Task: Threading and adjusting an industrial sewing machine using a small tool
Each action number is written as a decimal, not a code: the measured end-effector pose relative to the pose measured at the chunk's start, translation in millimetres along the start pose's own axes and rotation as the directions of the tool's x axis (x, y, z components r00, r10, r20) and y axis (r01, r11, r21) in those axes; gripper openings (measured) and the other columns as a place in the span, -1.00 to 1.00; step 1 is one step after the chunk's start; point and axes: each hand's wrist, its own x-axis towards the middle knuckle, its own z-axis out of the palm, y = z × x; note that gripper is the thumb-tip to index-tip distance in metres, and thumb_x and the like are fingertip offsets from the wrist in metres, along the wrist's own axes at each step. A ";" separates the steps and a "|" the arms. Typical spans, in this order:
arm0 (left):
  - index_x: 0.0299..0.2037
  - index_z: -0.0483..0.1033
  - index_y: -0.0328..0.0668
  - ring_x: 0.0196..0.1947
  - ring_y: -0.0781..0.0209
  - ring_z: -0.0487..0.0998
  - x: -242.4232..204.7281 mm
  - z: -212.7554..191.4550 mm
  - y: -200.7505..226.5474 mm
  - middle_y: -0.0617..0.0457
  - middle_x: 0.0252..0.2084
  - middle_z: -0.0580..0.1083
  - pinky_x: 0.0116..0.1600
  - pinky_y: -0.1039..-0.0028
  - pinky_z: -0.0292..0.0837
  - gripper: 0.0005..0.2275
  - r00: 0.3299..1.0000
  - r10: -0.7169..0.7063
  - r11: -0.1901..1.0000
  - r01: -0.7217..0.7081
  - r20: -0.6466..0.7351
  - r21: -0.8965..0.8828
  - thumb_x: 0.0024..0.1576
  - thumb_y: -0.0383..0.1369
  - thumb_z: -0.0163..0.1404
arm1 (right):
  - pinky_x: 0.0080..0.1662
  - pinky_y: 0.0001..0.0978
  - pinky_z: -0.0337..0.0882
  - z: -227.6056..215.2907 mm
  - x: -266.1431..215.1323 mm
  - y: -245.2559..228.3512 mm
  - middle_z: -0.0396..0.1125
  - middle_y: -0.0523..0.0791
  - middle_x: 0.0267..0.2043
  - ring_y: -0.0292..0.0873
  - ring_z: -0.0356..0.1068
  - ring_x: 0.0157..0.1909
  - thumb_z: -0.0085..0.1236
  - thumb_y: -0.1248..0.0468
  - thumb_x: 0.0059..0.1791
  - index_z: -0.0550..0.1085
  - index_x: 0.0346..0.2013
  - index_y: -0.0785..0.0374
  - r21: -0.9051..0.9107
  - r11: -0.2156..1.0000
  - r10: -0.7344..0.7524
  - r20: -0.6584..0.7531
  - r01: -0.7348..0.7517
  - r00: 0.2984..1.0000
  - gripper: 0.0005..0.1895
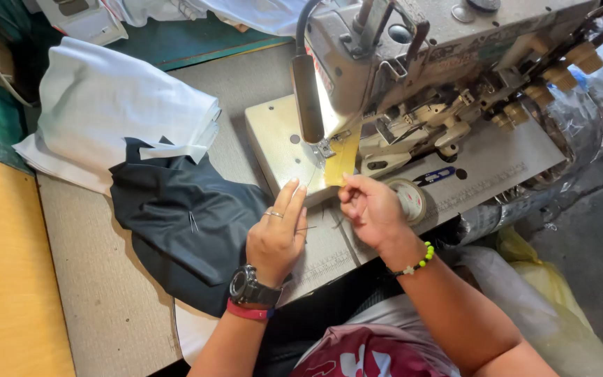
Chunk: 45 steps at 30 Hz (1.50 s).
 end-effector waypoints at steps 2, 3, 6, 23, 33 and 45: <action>0.17 0.55 -0.01 -0.37 0.18 0.61 -0.8 0.7 -1.8 0.11 0.17 0.54 -0.32 0.48 0.55 -0.72 1.000 0.004 1.000 -0.004 0.005 -0.003 0.28 -0.34 -0.05 | -0.69 -0.70 -0.02 1.3 5.5 -13.0 0.29 -0.11 -0.55 -0.30 0.18 -0.68 0.13 0.14 0.04 0.40 -0.48 0.22 0.031 0.999 0.027 -0.011 -0.027 1.000 -0.72; 0.18 0.54 -0.02 -0.37 0.18 0.61 -2.2 1.1 -2.2 0.11 0.18 0.54 -0.32 0.48 0.55 -0.71 1.000 0.008 1.000 -0.008 0.010 -0.006 0.27 -0.35 -0.05 | -0.69 -0.72 -0.03 1.0 7.8 -18.7 0.26 -0.14 -0.55 -0.34 0.15 -0.69 0.14 0.14 0.03 0.38 -0.46 0.24 0.061 0.997 0.054 -0.021 -0.053 0.998 -0.72; 0.17 0.55 -0.02 -0.36 0.18 0.61 -2.7 -0.3 -5.0 0.11 0.19 0.54 -0.32 0.50 0.55 -0.71 1.000 0.012 1.000 -0.012 0.024 -0.017 0.27 -0.36 -0.06 | -0.64 -0.85 0.03 13.6 -7.4 -42.0 0.22 -0.19 -0.49 -0.45 0.21 -0.57 0.09 0.19 0.07 0.40 -0.42 0.30 0.120 0.991 0.074 -0.084 -0.064 0.994 -0.73; 0.01 0.63 -0.18 -0.06 0.06 0.67 8.0 -4.2 0.5 0.00 0.07 0.60 -0.03 0.42 0.58 -0.78 0.997 -0.025 0.973 0.007 -0.074 -0.229 0.23 -0.37 0.01 | -0.50 -0.55 0.46 -31.0 55.4 -95.0 0.48 0.05 -0.28 -0.02 0.50 -0.46 -0.05 0.21 0.04 0.40 -0.19 0.27 -0.235 0.972 0.030 0.029 -0.022 0.999 -0.81; -0.26 0.69 -0.03 -0.45 -0.01 0.63 67.5 -11.0 25.8 0.01 -0.45 0.57 -0.36 0.36 0.50 -0.93 0.997 -0.020 0.999 0.022 0.072 -0.024 0.08 -0.37 0.21 | -0.75 -0.54 0.24 -32.5 21.6 -82.0 0.40 0.15 -0.42 0.02 0.44 -0.68 0.21 0.29 -0.03 0.48 -0.36 0.40 -0.383 0.903 -0.184 0.066 0.195 0.981 -0.82; -0.17 0.51 0.24 -0.63 0.18 0.49 70.8 79.7 76.5 0.23 -0.47 0.41 -0.51 0.44 0.43 -0.93 0.996 0.085 0.934 -0.075 -0.015 0.349 0.21 -0.25 -0.01 | 0.20 -0.03 0.36 -64.7 72.9 -109.2 0.41 0.06 -0.12 0.17 0.40 0.08 0.21 0.34 -0.28 0.56 -0.09 0.30 -0.566 -0.511 -0.458 0.816 0.647 0.352 -0.56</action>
